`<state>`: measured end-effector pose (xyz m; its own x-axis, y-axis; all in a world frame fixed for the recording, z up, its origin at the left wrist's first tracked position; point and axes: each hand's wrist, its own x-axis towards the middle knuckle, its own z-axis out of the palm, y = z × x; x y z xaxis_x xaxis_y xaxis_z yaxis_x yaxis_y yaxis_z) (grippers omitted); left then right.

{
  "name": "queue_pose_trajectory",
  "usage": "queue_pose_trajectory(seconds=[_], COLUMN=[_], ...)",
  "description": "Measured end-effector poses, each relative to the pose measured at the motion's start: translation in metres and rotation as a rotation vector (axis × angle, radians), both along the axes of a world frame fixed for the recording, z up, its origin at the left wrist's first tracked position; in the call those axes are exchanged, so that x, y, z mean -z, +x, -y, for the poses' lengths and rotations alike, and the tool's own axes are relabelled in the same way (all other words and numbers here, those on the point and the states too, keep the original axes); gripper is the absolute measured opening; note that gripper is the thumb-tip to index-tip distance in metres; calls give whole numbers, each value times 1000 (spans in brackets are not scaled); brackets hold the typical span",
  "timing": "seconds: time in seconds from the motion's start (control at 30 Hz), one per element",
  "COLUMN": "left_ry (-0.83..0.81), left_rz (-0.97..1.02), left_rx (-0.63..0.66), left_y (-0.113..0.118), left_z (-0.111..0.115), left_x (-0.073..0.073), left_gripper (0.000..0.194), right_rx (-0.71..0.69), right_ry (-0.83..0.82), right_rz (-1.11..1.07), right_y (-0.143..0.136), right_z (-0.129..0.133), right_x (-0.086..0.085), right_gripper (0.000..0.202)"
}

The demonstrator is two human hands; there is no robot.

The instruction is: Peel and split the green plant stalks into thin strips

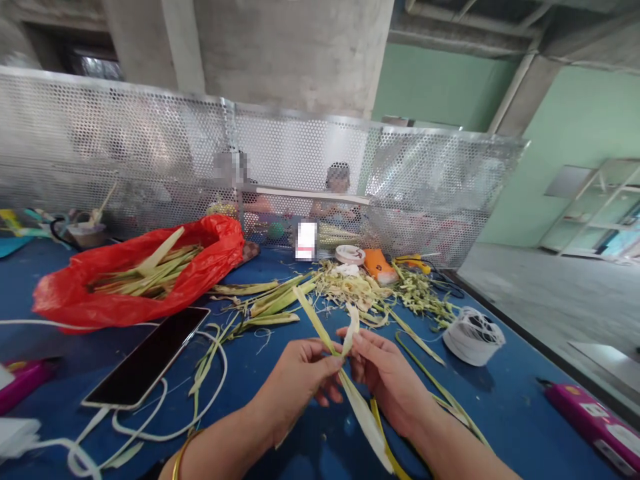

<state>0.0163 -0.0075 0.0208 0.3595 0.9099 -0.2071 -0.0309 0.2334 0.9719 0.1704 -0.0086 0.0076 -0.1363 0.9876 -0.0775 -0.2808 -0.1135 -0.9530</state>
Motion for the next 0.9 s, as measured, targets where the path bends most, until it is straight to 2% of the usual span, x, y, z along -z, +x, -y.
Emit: queue_pose_trajectory(seconds=[0.07,0.23,0.3,0.47,0.6,0.77,0.9], left_ry=[-19,-124,-163,-274,-326,-335,-347], left_rz=[-19,-1,76,386,476,526,606], left_rx=[24,94,108,-8,-10,43,-38], left_y=[1,-1,-3,-6,-4,-3,-2], left_z=[0,0,0,-2,-1,0,3], left_x=[3,2,-1,-2,5,7,3], left_gripper=[21,14,16,23,23,19,13], right_rx=[39,155,162,-48,11,-16,49], right_ry=[59,436,514,553,610,591,632], right_rz=[47,461,547,615,685,641,560], right_y=[-3,-1,2,6,7,8,1], right_z=[2,1,-1,-4,-3,-6,-8], right_x=[2,6,6,-3,-6,-3,5], right_gripper=[25,17,15,27,25,28,27])
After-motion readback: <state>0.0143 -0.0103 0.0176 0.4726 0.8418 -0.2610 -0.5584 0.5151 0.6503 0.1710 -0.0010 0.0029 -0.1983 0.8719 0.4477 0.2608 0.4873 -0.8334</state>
